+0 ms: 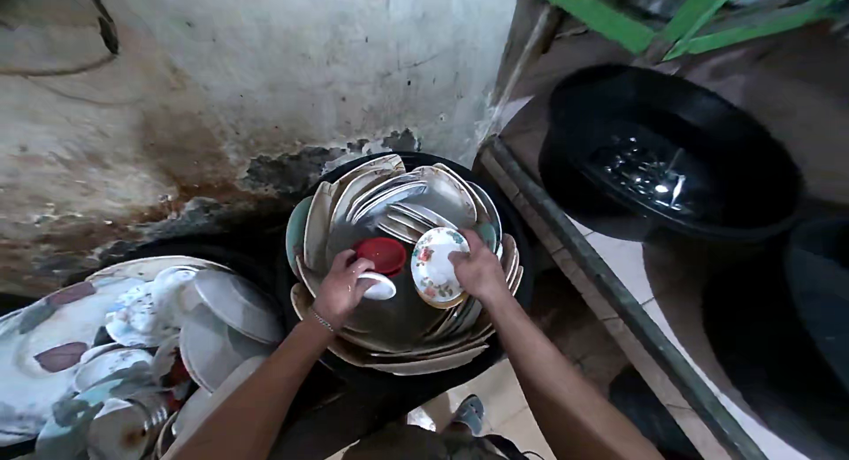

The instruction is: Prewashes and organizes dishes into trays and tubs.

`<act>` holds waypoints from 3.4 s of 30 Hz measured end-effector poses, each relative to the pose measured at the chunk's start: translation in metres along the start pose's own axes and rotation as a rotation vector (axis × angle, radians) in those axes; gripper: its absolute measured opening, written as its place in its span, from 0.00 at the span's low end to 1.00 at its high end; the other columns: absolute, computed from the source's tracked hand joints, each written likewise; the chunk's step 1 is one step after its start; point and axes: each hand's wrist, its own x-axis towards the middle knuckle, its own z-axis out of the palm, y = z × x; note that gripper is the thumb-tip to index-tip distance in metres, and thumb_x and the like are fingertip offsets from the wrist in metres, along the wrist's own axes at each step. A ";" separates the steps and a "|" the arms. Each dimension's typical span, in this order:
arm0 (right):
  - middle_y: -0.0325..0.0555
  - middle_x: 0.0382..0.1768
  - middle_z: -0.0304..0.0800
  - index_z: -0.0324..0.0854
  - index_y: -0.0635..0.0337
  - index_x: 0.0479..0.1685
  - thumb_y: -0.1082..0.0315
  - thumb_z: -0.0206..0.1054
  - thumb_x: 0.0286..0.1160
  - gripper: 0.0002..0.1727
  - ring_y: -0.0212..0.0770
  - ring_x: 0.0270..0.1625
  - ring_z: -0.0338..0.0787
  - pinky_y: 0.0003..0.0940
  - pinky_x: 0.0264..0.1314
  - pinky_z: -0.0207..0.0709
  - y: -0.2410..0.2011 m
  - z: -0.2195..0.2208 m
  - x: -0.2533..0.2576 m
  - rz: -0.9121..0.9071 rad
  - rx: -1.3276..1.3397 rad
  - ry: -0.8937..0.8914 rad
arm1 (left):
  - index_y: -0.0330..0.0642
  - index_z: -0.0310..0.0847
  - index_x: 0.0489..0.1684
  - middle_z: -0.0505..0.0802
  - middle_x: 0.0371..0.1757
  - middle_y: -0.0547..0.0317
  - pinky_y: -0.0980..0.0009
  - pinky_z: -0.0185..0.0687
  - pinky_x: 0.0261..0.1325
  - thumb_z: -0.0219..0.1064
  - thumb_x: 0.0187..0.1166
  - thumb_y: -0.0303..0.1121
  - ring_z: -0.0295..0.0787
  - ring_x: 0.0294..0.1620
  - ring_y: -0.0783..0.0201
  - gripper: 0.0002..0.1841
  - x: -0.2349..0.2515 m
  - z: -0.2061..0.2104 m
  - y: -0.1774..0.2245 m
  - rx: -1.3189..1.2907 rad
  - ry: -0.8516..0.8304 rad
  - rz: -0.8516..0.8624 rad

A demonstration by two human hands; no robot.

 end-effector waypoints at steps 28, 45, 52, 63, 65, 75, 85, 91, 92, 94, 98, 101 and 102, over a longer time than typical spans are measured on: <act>0.56 0.60 0.90 0.65 0.51 0.86 0.66 0.67 0.84 0.31 0.51 0.55 0.93 0.55 0.57 0.87 0.022 -0.027 -0.043 0.114 0.742 0.186 | 0.36 0.76 0.68 0.94 0.49 0.57 0.64 0.94 0.55 0.58 0.87 0.37 0.95 0.46 0.66 0.18 0.000 -0.003 0.078 -0.931 0.152 -0.116; 0.57 0.55 0.91 0.72 0.58 0.78 0.70 0.68 0.79 0.27 0.48 0.50 0.95 0.45 0.52 0.92 0.332 -0.188 -0.368 0.325 1.336 1.018 | 0.31 0.84 0.57 0.89 0.58 0.49 0.68 0.84 0.66 0.62 0.73 0.33 0.86 0.61 0.67 0.19 -0.111 0.209 0.444 -0.586 -0.465 0.812; 0.58 0.50 0.93 0.75 0.59 0.75 0.70 0.67 0.80 0.24 0.50 0.47 0.96 0.47 0.51 0.92 0.481 -0.231 -0.574 0.454 1.321 1.395 | 0.26 0.78 0.64 0.89 0.57 0.47 0.70 0.85 0.64 0.59 0.78 0.28 0.88 0.57 0.69 0.19 -0.279 0.345 0.611 -0.684 -0.795 0.863; 0.59 0.55 0.91 0.71 0.55 0.79 0.70 0.65 0.81 0.26 0.52 0.50 0.94 0.51 0.49 0.89 0.632 -0.308 -0.789 0.606 1.218 1.961 | 0.38 0.83 0.64 0.92 0.57 0.49 0.51 0.84 0.67 0.62 0.85 0.35 0.90 0.59 0.58 0.16 -0.455 0.494 0.817 -0.587 -1.105 1.039; 0.59 0.57 0.89 0.70 0.55 0.79 0.70 0.65 0.80 0.27 0.53 0.51 0.93 0.53 0.51 0.89 0.667 -0.328 -0.823 0.675 1.130 2.058 | 0.38 0.82 0.66 0.91 0.59 0.47 0.49 0.83 0.68 0.62 0.85 0.35 0.89 0.61 0.56 0.17 -0.481 0.526 0.849 -0.582 -1.155 1.073; 0.63 0.76 0.76 0.68 0.55 0.85 0.65 0.63 0.81 0.30 0.62 0.72 0.84 0.63 0.69 0.81 0.859 -0.433 -0.902 1.346 0.239 1.929 | 0.37 0.84 0.65 0.85 0.70 0.37 0.41 0.74 0.76 0.68 0.84 0.30 0.82 0.72 0.42 0.15 -0.596 0.685 1.039 -0.429 -1.232 1.388; 0.65 0.82 0.70 0.75 0.43 0.80 0.45 0.72 0.75 0.33 0.69 0.78 0.75 0.69 0.73 0.73 0.938 -0.410 -0.890 1.550 -0.028 1.233 | 0.46 0.87 0.57 0.77 0.76 0.34 0.41 0.89 0.57 0.75 0.79 0.36 0.90 0.58 0.37 0.13 -0.671 0.797 1.113 -0.041 -1.172 1.828; 0.60 0.94 0.47 0.59 0.46 0.94 0.15 0.46 0.69 0.57 0.60 0.97 0.41 0.65 0.96 0.30 0.922 -0.400 -0.889 1.520 0.213 1.012 | 0.63 0.83 0.74 0.62 0.93 0.45 0.32 0.62 0.83 0.71 0.76 0.30 0.62 0.90 0.40 0.26 -0.685 0.823 1.105 0.332 -1.189 2.075; 0.58 0.95 0.46 0.60 0.45 0.93 0.15 0.46 0.70 0.56 0.59 0.97 0.40 0.66 0.96 0.28 0.918 -0.401 -0.887 1.511 0.236 1.005 | 0.67 0.75 0.83 0.59 0.94 0.45 0.26 0.48 0.86 0.69 0.76 0.31 0.54 0.93 0.40 0.31 -0.687 0.821 1.106 0.456 -1.229 2.102; 0.55 0.96 0.45 0.61 0.44 0.93 0.17 0.44 0.73 0.54 0.56 0.98 0.38 0.64 0.96 0.27 0.915 -0.400 -0.882 1.505 0.256 1.014 | 0.71 0.63 0.91 0.68 0.90 0.44 0.21 0.38 0.85 0.67 0.77 0.33 0.56 0.92 0.40 0.38 -0.693 0.815 1.111 0.634 -1.282 2.130; 0.55 0.94 0.52 0.65 0.46 0.91 0.23 0.48 0.78 0.48 0.53 0.97 0.43 0.63 0.97 0.32 0.913 -0.388 -0.857 1.481 0.171 1.247 | 0.78 0.62 0.91 0.74 0.87 0.46 0.17 0.43 0.80 0.64 0.79 0.32 0.64 0.88 0.37 0.38 -0.709 0.806 1.109 0.721 -1.226 2.089; 0.57 0.93 0.52 0.65 0.50 0.91 0.28 0.52 0.80 0.46 0.56 0.96 0.48 0.63 0.96 0.40 0.910 -0.376 -0.825 1.405 0.067 1.491 | 0.77 0.61 0.91 0.77 0.85 0.45 0.15 0.46 0.77 0.66 0.76 0.27 0.68 0.85 0.32 0.41 -0.714 0.801 1.096 0.594 -1.177 2.071; 0.57 0.93 0.53 0.66 0.51 0.90 0.30 0.53 0.81 0.45 0.57 0.95 0.52 0.61 0.95 0.45 0.906 -0.371 -0.818 1.364 0.061 1.563 | 0.74 0.60 0.92 0.79 0.83 0.45 0.17 0.48 0.78 0.65 0.77 0.26 0.71 0.83 0.34 0.41 -0.710 0.794 1.093 0.485 -1.175 2.048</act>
